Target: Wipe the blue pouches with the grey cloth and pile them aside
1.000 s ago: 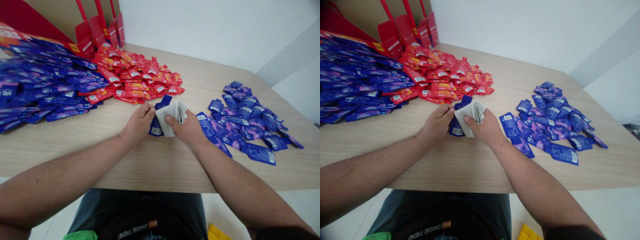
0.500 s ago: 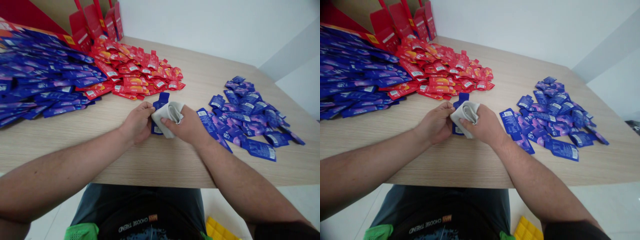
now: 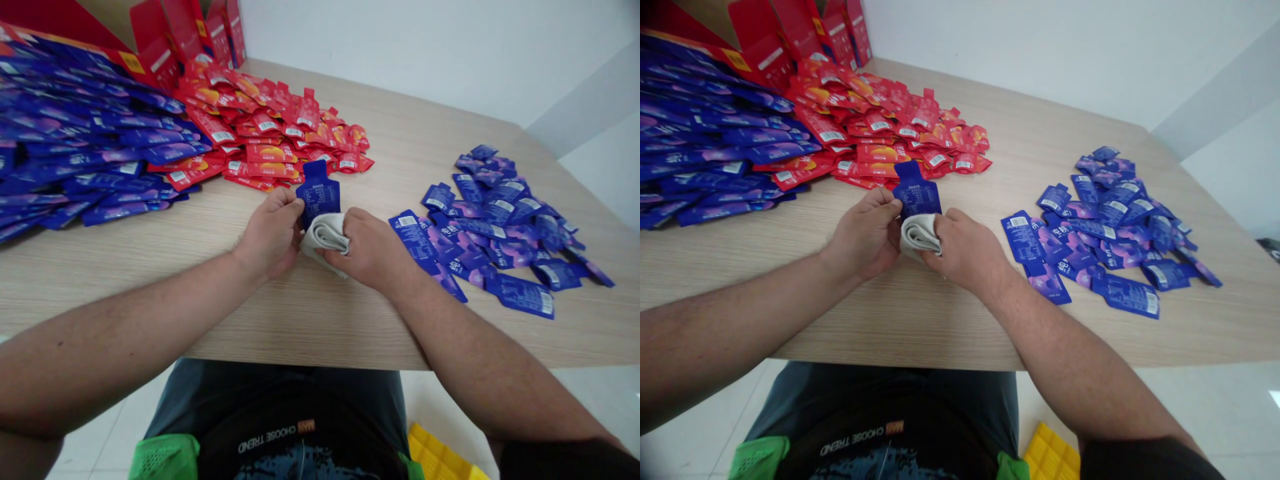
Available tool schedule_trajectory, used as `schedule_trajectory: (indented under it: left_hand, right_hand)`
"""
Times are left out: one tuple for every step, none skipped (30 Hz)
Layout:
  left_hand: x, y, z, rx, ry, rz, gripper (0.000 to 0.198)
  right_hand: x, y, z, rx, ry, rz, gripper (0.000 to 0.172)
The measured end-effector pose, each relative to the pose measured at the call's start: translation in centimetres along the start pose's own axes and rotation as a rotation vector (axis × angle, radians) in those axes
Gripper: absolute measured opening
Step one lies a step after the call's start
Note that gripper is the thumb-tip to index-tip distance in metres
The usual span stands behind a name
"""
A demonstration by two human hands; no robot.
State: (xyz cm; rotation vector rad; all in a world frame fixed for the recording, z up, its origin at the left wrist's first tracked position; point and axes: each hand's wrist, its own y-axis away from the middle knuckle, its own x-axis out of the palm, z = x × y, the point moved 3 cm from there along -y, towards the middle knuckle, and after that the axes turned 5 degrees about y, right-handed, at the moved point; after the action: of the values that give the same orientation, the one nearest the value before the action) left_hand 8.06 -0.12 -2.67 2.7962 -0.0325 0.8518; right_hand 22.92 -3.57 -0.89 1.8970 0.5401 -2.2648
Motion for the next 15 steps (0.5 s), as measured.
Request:
schedule_trajectory:
  left_hand:
    - [0.01, -0.01, -0.04, 0.005, -0.002, -0.004, 0.019]
    - [0.01, -0.04, -0.09, 0.014, -0.002, -0.004, 0.019]
    - [0.01, -0.09, -0.14, 0.025, -0.001, 0.002, 0.019]
    - [0.01, -0.16, -0.19, 0.037, 0.0, 0.011, 0.018]
    - [-0.01, -0.24, -0.24, 0.05, 0.002, 0.02, 0.017]
    - [-0.06, -0.32, -0.29, 0.063, 0.004, 0.021, 0.017]
    - [-0.13, -0.41, -0.33, 0.074, 0.005, 0.016, 0.016]
    - [-0.21, -0.49, -0.38, 0.08, 0.005, 0.007, 0.016]
    - [-0.29, -0.55, -0.43, 0.081, 0.003, -0.002, 0.016]
    - [-0.34, -0.59, -0.5, 0.079, -0.001, -0.008, 0.015]
    - [-0.38, -0.61, -0.57, 0.076, -0.007, -0.011, 0.014]
    - [-0.41, -0.6, -0.65, 0.073, -0.016, -0.011, 0.014]
    - [-0.44, -0.58, -0.72, 0.075, -0.026, -0.012, 0.013]
    - [-0.47, -0.57, -0.79, 0.083, -0.037, -0.013, 0.013]
    - [-0.52, -0.57, -0.84, 0.097, -0.049, -0.016, 0.014]
  right_hand:
    - [0.04, 0.0, 0.05, -0.01, 0.003, 0.022, 0.029]
    - [0.02, 0.0, 0.06, -0.011, 0.003, 0.023, 0.028]
    - [-0.04, -0.01, 0.02, -0.003, 0.002, 0.003, 0.028]
    - [-0.12, -0.01, -0.05, 0.01, 0.002, -0.025, 0.028]
    - [-0.16, -0.01, -0.11, 0.02, 0.003, -0.044, 0.029]
    - [-0.14, -0.01, -0.14, 0.018, 0.004, -0.041, 0.029]
    - [-0.06, -0.01, -0.15, 0.008, 0.005, -0.022, 0.028]
    - [0.01, 0.0, -0.16, -0.001, 0.006, -0.005, 0.027]
    - [0.04, 0.01, -0.21, -0.002, 0.006, -0.005, 0.027]
    - [0.01, 0.02, -0.3, 0.008, 0.006, -0.03, 0.027]
    - [-0.06, 0.04, -0.42, 0.025, 0.008, -0.073, 0.028]
    - [-0.12, 0.06, -0.56, 0.041, 0.008, -0.117, 0.029]
    - [-0.1, 0.06, -0.68, 0.046, 0.009, -0.141, 0.029]
    - [0.0, 0.04, -0.78, 0.038, 0.009, -0.137, 0.029]
    - [0.14, 0.0, -0.88, 0.026, 0.008, -0.121, 0.027]
